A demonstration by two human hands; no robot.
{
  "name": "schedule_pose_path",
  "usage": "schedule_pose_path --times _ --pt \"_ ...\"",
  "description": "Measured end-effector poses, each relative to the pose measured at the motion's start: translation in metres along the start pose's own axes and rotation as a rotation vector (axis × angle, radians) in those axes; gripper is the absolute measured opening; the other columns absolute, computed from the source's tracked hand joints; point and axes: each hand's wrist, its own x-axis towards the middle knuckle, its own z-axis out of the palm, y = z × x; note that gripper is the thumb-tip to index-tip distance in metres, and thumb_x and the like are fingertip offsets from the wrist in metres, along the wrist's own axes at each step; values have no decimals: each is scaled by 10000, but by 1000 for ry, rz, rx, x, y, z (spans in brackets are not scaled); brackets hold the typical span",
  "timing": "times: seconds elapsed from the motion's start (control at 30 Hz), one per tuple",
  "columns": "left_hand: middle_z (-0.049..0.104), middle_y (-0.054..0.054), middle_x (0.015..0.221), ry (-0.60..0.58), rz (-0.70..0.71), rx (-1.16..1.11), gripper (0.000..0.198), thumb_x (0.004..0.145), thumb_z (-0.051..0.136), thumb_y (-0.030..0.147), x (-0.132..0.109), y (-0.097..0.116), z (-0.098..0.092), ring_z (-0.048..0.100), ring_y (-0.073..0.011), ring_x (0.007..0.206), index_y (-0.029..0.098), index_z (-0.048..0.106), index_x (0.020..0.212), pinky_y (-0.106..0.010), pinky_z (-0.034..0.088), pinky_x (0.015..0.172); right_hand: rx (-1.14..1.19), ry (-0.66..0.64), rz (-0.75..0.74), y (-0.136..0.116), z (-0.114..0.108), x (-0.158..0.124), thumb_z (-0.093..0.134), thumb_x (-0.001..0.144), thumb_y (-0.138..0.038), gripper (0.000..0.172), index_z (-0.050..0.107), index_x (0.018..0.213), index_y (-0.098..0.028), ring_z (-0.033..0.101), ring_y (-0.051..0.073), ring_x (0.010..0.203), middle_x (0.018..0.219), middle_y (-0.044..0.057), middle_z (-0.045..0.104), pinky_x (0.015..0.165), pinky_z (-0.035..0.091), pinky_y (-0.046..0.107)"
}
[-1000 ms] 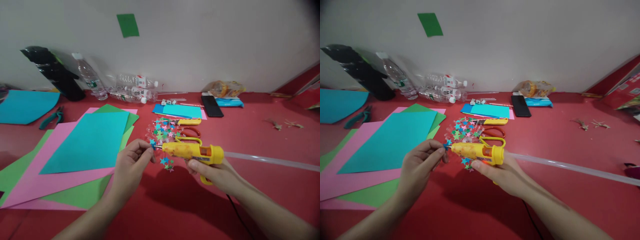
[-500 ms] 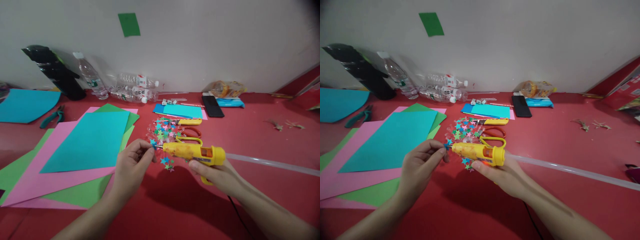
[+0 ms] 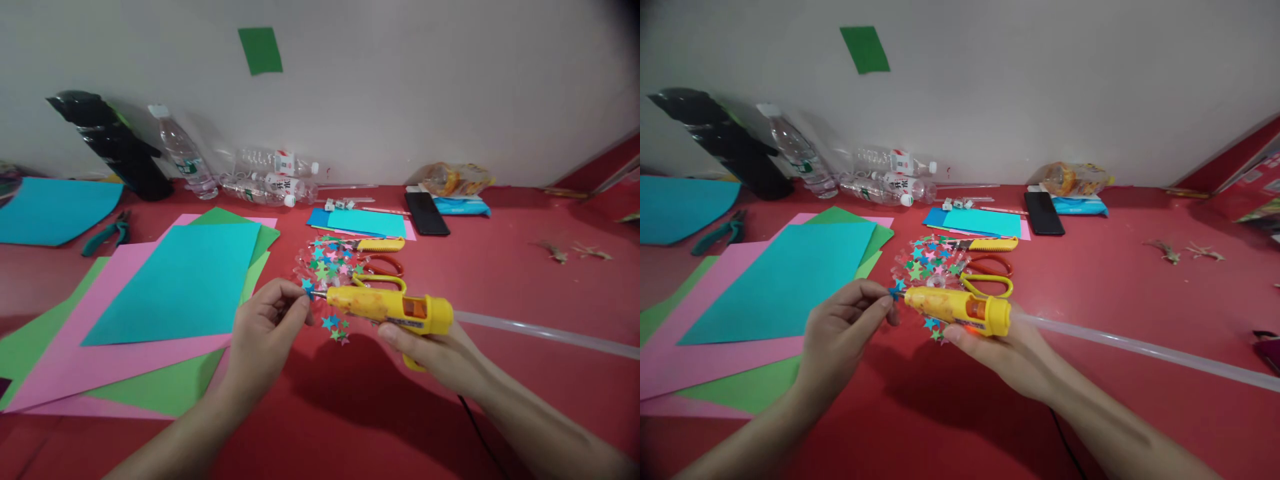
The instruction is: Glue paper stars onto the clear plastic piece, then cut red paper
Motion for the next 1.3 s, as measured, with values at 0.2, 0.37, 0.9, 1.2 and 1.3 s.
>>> schedule_pose_path --times 0.2,0.37,0.9,1.2,1.3 --pt "640 50 574 0 2 1 137 809 582 170 0 -1 0 571 -67 516 194 601 676 -158 418 489 1 4 8 -1 0 -1 617 864 -446 314 710 1067 -226 398 87 511 709 3 596 418 326 190" --pt "640 54 577 -2 5 8 140 815 578 167 -1 -2 -1 568 -63 522 196 602 680 -153 421 498 -11 -1 -12 0 0 0 612 876 -453 299 705 1051 -229 321 77 489 686 -11 561 407 297 188" --pt "638 58 576 1 52 33 141 818 568 156 -1 -3 -1 575 -57 516 190 597 685 -135 429 493 -92 24 -57 2 1 0 595 887 -410 244 694 979 -206 364 77 491 628 -27 523 413 338 178" --pt "609 58 621 102 592 553 78 826 587 123 -2 -9 -5 489 -58 496 190 579 788 -186 357 490 -383 134 -278 0 1 -5 621 863 -414 224 675 776 -215 608 164 590 681 27 653 503 480 252" --pt "642 49 673 80 585 519 80 846 575 124 -3 -9 -7 529 -64 540 199 581 820 -187 389 529 -303 183 -288 -1 -1 -6 658 827 -356 144 697 865 -222 638 179 637 740 32 690 505 486 249"
